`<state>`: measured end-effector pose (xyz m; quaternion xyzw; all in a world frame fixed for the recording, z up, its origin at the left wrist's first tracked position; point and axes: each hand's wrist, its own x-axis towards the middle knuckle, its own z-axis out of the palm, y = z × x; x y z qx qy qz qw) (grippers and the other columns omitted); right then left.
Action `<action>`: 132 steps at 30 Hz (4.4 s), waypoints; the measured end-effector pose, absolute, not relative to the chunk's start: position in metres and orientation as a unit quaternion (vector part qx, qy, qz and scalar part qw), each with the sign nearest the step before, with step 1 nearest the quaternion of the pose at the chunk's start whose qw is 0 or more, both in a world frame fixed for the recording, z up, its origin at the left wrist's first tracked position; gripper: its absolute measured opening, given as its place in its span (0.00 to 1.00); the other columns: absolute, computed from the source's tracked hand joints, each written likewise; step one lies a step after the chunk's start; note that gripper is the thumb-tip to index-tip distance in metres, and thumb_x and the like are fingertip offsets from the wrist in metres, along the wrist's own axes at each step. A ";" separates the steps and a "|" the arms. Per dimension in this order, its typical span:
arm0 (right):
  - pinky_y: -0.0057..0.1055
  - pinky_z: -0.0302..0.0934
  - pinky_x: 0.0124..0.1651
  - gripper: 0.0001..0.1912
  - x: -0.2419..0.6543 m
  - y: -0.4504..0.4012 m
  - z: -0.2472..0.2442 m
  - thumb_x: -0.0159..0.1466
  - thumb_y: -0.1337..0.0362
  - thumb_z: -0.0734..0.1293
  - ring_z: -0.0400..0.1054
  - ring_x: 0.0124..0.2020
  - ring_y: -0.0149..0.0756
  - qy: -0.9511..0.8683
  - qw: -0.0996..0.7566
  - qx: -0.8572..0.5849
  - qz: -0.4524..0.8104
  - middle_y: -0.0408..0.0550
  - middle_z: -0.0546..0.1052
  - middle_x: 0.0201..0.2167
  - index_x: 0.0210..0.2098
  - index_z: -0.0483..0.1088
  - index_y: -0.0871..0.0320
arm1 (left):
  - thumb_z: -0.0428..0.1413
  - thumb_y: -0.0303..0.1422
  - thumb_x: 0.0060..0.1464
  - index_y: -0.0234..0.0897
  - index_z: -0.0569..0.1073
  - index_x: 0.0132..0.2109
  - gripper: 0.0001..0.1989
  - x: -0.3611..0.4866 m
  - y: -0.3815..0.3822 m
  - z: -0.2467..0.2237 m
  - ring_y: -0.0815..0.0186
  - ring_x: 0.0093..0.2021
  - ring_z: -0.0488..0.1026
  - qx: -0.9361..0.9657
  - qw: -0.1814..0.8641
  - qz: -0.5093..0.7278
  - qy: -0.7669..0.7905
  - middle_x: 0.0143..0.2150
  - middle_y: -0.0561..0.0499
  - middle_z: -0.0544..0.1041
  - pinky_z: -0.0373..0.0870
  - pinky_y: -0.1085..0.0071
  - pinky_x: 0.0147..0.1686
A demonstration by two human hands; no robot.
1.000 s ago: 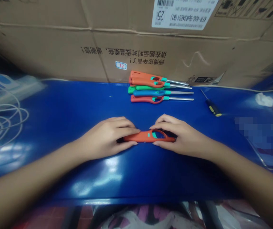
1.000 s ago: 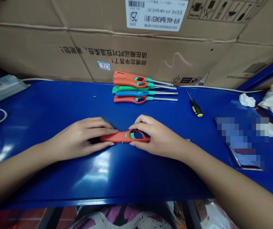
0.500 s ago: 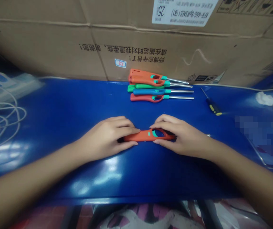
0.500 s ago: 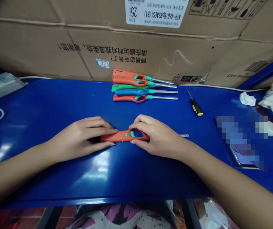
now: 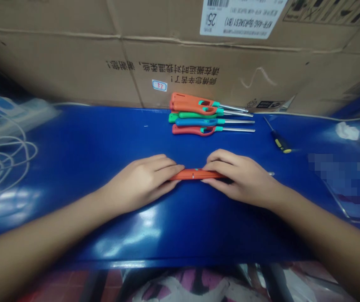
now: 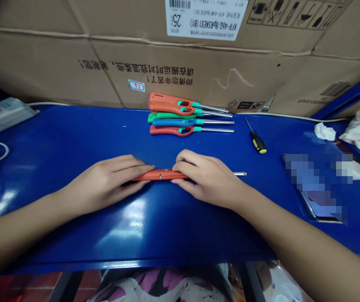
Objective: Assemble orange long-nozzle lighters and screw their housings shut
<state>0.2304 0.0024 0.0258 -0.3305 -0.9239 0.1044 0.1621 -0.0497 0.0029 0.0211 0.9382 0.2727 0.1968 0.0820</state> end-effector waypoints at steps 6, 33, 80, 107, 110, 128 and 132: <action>0.32 0.61 0.35 0.12 0.228 -0.004 0.026 0.72 0.59 0.61 0.69 0.35 0.36 -0.929 0.186 -0.313 0.068 0.49 0.75 0.36 0.40 0.72 0.58 | 0.52 0.30 0.67 0.31 0.74 0.55 0.13 -0.047 -0.004 0.023 0.61 0.39 0.74 0.933 0.104 0.214 0.270 0.41 0.43 0.79 0.73 0.65 0.40; 0.33 0.65 0.41 0.06 0.243 0.013 0.039 0.69 0.60 0.66 0.72 0.40 0.38 -0.893 0.228 -0.382 0.064 0.49 0.77 0.40 0.43 0.70 0.56 | 0.58 0.36 0.63 0.34 0.79 0.45 0.10 -0.049 0.004 0.028 0.65 0.37 0.79 0.870 0.128 0.331 0.342 0.40 0.47 0.83 0.75 0.72 0.39; 0.31 0.67 0.54 0.07 0.227 -0.006 0.030 0.69 0.68 0.65 0.76 0.43 0.34 -0.894 0.283 -0.344 0.052 0.46 0.82 0.40 0.44 0.75 0.59 | 0.50 0.40 0.69 0.36 0.71 0.57 0.16 -0.051 0.001 0.024 0.64 0.39 0.76 0.938 0.102 0.160 0.290 0.41 0.49 0.78 0.70 0.70 0.39; 0.44 0.54 0.60 0.04 0.258 0.027 0.043 0.68 0.63 0.65 0.72 0.35 0.36 -0.914 0.188 -0.355 -0.048 0.44 0.77 0.32 0.37 0.69 0.56 | 0.55 0.35 0.66 0.33 0.75 0.52 0.13 -0.057 0.014 0.025 0.65 0.43 0.78 0.905 0.102 0.289 0.295 0.45 0.44 0.80 0.74 0.71 0.45; 0.45 0.52 0.62 0.04 0.256 0.025 0.044 0.69 0.62 0.65 0.73 0.40 0.37 -0.924 0.193 -0.328 -0.046 0.46 0.79 0.38 0.41 0.70 0.56 | 0.55 0.34 0.67 0.32 0.76 0.50 0.11 -0.056 0.014 0.024 0.65 0.41 0.78 0.904 0.071 0.300 0.295 0.43 0.44 0.81 0.75 0.71 0.44; 0.37 0.62 0.44 0.06 0.234 0.007 0.030 0.70 0.64 0.65 0.69 0.34 0.38 -0.905 0.286 -0.314 0.030 0.47 0.77 0.31 0.36 0.69 0.57 | 0.59 0.35 0.63 0.34 0.77 0.51 0.13 -0.055 0.013 0.022 0.65 0.43 0.80 0.900 0.111 0.317 0.277 0.44 0.46 0.82 0.76 0.73 0.47; 0.38 0.61 0.51 0.06 0.238 0.012 0.034 0.71 0.61 0.64 0.72 0.40 0.37 -0.910 0.249 -0.327 0.045 0.47 0.79 0.36 0.40 0.70 0.56 | 0.57 0.31 0.64 0.34 0.77 0.50 0.10 -0.055 0.012 0.024 0.66 0.42 0.79 0.895 0.122 0.316 0.290 0.44 0.46 0.82 0.75 0.74 0.45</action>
